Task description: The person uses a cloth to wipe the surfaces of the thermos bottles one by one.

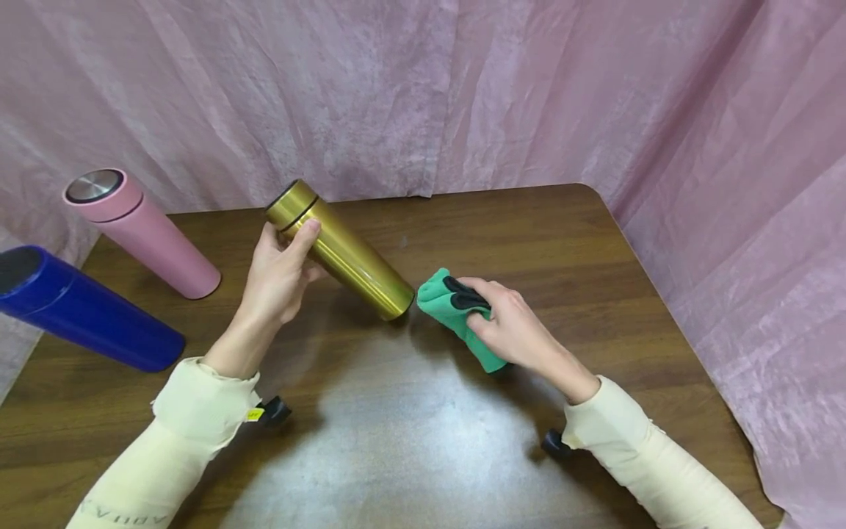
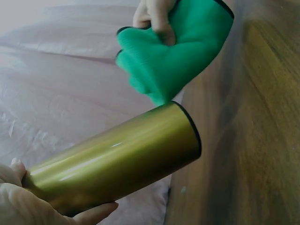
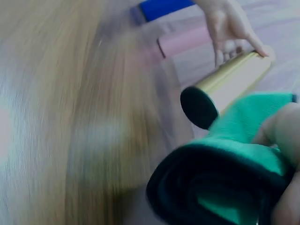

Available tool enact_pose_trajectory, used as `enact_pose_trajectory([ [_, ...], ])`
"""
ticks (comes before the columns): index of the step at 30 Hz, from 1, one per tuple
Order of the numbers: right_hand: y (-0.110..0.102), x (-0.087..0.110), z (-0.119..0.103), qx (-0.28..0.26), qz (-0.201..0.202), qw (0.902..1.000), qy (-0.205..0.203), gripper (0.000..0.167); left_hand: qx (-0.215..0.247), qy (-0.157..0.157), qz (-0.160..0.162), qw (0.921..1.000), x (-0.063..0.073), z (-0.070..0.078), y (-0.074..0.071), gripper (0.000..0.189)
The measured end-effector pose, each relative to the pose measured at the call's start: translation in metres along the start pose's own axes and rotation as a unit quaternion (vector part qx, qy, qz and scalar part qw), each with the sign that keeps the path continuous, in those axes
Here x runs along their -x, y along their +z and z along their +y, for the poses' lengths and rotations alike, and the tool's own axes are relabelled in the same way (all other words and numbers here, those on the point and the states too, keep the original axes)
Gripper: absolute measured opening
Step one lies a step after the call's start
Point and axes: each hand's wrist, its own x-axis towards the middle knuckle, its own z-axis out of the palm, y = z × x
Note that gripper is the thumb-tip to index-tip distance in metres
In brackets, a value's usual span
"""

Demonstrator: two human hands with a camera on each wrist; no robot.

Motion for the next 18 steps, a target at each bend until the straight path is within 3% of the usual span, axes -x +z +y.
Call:
enact_pose_trajectory([
  [3,0.001,0.001,-0.002,-0.093,0.024,0.9935,0.061,0.046,0.030,-0.006,0.006,0.9995,0.002,-0.001,-0.003,0.044],
  [5,0.003,0.001,-0.006,-0.168,0.033,0.9799,0.103,0.045,0.045,-0.011,0.010,0.9989,0.003,-0.002,-0.005,0.043],
  [7,0.006,0.003,-0.011,-0.257,0.033,0.9546,0.148,0.047,0.066,-0.017,0.013,0.9976,0.003,-0.002,-0.008,0.042],
  [11,0.017,0.004,-0.020,-0.400,0.033,0.8903,0.214,0.053,0.096,-0.032,0.007,0.9949,0.005,-0.002,-0.012,0.041],
  [13,0.023,0.003,-0.024,-0.435,0.036,0.8708,0.226,0.052,0.109,-0.044,0.004,0.9930,0.005,-0.002,-0.013,0.043],
  [15,0.029,0.002,-0.029,-0.457,0.038,0.8600,0.224,0.051,0.120,-0.058,0.003,0.9911,0.006,-0.001,-0.013,0.045],
  [18,0.036,0.000,-0.036,-0.466,0.048,0.8609,0.197,0.053,0.144,-0.074,0.006,0.9868,0.008,0.000,-0.012,0.048],
])
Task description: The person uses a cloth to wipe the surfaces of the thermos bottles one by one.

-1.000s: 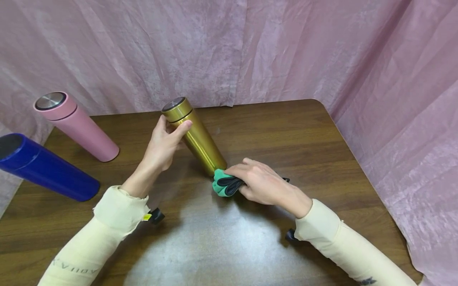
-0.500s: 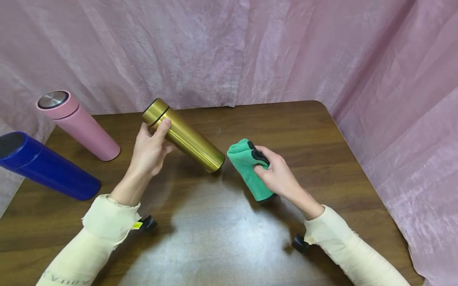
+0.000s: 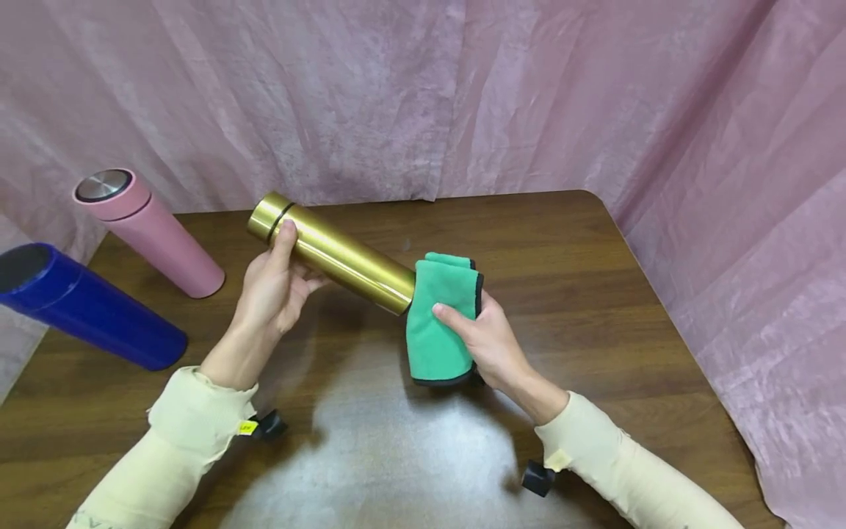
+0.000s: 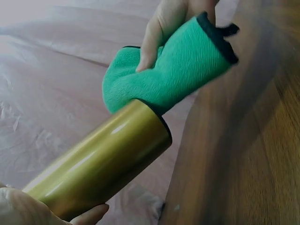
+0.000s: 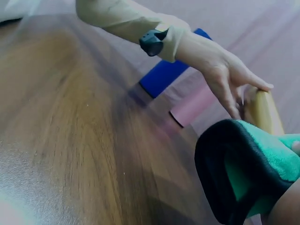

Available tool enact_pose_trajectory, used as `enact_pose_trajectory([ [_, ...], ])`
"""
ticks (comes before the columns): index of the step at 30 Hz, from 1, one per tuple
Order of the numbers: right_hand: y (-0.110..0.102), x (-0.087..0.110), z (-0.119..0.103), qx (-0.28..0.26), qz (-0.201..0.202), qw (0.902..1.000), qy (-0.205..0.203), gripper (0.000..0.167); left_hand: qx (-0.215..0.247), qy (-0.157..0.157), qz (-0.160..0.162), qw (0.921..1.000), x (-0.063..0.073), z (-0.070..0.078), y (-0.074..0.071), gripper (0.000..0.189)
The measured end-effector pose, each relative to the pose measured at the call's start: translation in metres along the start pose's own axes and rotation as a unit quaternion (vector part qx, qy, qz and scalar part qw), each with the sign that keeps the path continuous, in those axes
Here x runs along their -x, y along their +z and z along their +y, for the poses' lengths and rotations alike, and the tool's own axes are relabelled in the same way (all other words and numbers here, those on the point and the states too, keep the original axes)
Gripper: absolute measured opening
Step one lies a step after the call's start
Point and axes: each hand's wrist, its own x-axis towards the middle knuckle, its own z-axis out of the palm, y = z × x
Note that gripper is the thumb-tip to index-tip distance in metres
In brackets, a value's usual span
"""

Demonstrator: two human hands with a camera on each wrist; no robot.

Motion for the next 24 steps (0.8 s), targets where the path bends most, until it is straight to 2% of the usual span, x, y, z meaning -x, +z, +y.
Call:
enact_pose_trajectory([
  [4,0.010,0.002,0.002,0.019,0.004,0.9988,-0.046,0.057,0.021,-0.006,0.011,0.9997,0.003,0.000,0.000,0.046],
  [7,0.014,0.003,0.002,0.033,0.018,0.9976,-0.059,0.055,0.017,-0.006,0.016,0.9997,0.005,-0.001,-0.001,0.043],
  [16,0.016,-0.006,-0.004,0.057,0.063,0.9947,-0.059,0.049,0.013,0.004,0.001,0.9999,0.009,0.001,-0.002,0.039],
  [24,0.014,-0.020,-0.008,0.028,0.052,0.9971,-0.048,0.048,0.034,0.019,-0.010,0.9992,0.012,0.004,0.001,0.040],
])
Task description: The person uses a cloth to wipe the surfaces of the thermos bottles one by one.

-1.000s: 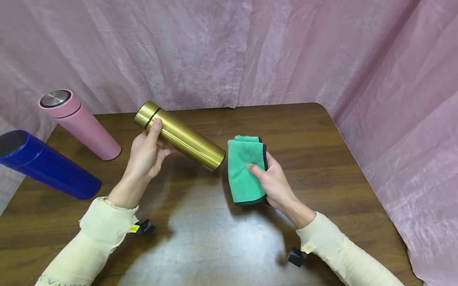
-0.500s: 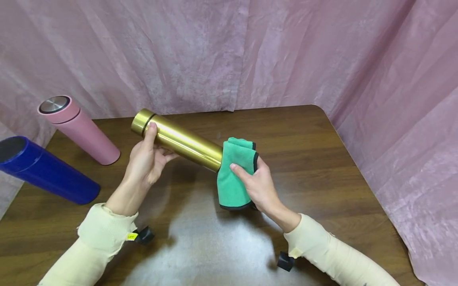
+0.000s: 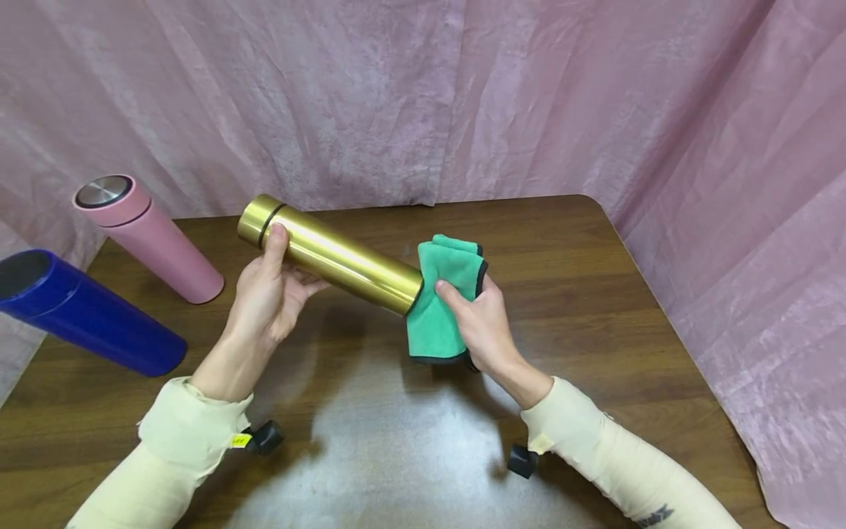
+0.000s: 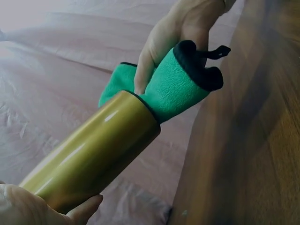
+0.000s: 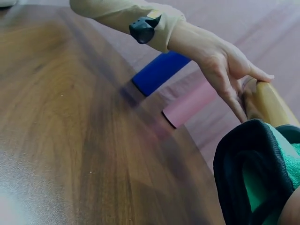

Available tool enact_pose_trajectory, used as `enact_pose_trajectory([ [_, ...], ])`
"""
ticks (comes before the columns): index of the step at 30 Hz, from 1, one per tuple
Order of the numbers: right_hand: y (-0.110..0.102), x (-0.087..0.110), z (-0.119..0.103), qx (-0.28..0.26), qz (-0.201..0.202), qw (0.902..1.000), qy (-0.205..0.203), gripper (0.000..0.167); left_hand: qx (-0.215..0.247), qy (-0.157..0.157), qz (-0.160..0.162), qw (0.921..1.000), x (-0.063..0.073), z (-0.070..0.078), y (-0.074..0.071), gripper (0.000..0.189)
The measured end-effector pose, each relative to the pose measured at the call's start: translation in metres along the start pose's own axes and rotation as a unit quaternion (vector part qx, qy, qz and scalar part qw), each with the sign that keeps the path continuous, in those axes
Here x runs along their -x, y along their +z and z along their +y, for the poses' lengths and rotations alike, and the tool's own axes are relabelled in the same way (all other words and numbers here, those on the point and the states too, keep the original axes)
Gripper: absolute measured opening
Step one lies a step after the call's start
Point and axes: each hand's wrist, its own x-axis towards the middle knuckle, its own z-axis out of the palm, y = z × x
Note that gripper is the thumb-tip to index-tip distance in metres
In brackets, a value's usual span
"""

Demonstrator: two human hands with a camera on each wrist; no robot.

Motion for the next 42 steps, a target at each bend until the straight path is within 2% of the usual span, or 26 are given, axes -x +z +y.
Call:
enact_pose_trajectory([
  [4,0.002,-0.003,0.001,-0.018,-0.007,0.9995,0.024,0.046,0.022,-0.009,0.008,0.9997,0.000,-0.001,0.000,0.040],
  [11,0.008,-0.002,0.010,-0.025,0.004,0.9976,0.064,0.043,0.053,-0.015,0.029,0.9980,-0.002,-0.004,0.001,0.039],
  [20,0.018,0.016,0.017,-0.046,-0.016,0.9948,0.089,0.034,0.084,-0.012,0.054,0.9949,-0.004,-0.007,0.005,0.037],
  [28,0.026,0.036,0.016,-0.058,-0.021,0.9909,0.120,0.039,0.090,-0.003,0.063,0.9939,-0.005,-0.008,0.005,0.035],
  [37,0.029,0.048,0.010,-0.068,-0.011,0.9913,0.112,0.040,0.106,-0.012,0.072,0.9917,-0.009,-0.009,0.003,0.035],
  [42,0.030,0.050,0.007,-0.074,-0.010,0.9935,0.086,0.041,0.103,-0.013,0.073,0.9919,-0.011,-0.009,0.002,0.038],
])
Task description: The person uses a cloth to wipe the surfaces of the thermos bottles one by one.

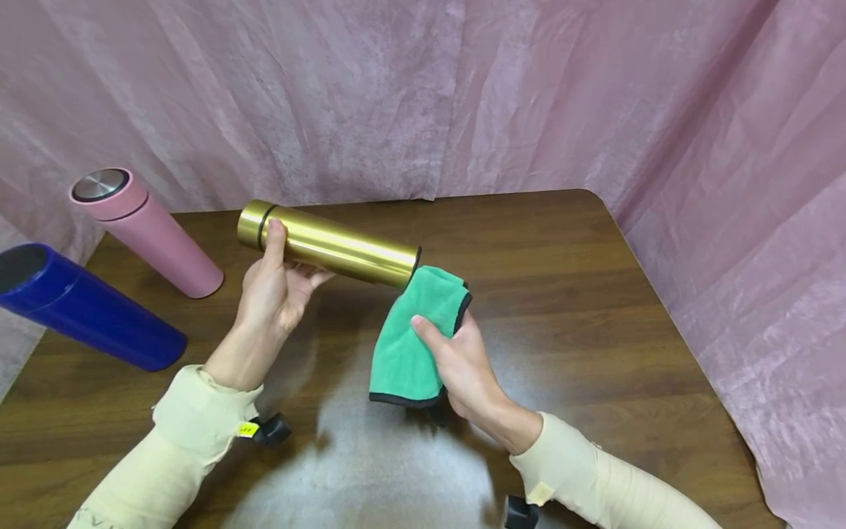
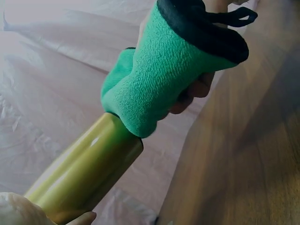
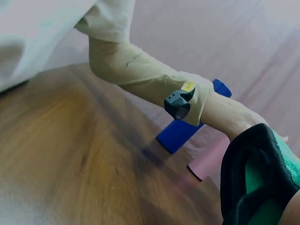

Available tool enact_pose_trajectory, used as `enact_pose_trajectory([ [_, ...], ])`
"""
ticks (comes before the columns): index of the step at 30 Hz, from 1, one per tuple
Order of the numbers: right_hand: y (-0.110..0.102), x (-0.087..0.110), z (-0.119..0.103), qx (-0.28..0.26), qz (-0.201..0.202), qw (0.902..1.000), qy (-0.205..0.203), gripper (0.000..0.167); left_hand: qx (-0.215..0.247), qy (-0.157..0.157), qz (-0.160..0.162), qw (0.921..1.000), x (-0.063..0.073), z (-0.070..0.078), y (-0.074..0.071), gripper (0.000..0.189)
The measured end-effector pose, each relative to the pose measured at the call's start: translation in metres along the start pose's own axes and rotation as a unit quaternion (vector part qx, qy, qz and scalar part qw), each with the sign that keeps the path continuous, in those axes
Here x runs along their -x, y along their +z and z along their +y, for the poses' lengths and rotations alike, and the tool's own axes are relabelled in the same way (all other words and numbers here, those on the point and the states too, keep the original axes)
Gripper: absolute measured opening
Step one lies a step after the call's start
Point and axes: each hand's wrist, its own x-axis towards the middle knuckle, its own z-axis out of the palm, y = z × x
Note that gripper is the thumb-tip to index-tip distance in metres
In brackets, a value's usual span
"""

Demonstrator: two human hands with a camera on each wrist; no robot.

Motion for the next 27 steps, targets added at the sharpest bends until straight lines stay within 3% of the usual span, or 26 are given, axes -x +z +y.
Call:
enact_pose_trajectory([
  [7,0.000,-0.003,-0.005,0.008,0.005,0.9992,-0.040,0.042,-0.004,-0.004,0.011,0.9999,0.001,0.001,-0.001,0.037],
  [17,-0.004,-0.016,-0.017,0.044,0.035,0.9917,-0.116,0.047,-0.050,0.013,-0.019,0.9985,0.008,0.002,-0.001,0.033],
  [27,-0.016,-0.036,-0.026,0.056,0.046,0.9915,-0.108,0.046,-0.065,0.012,-0.039,0.9970,0.010,0.003,0.000,0.037],
])
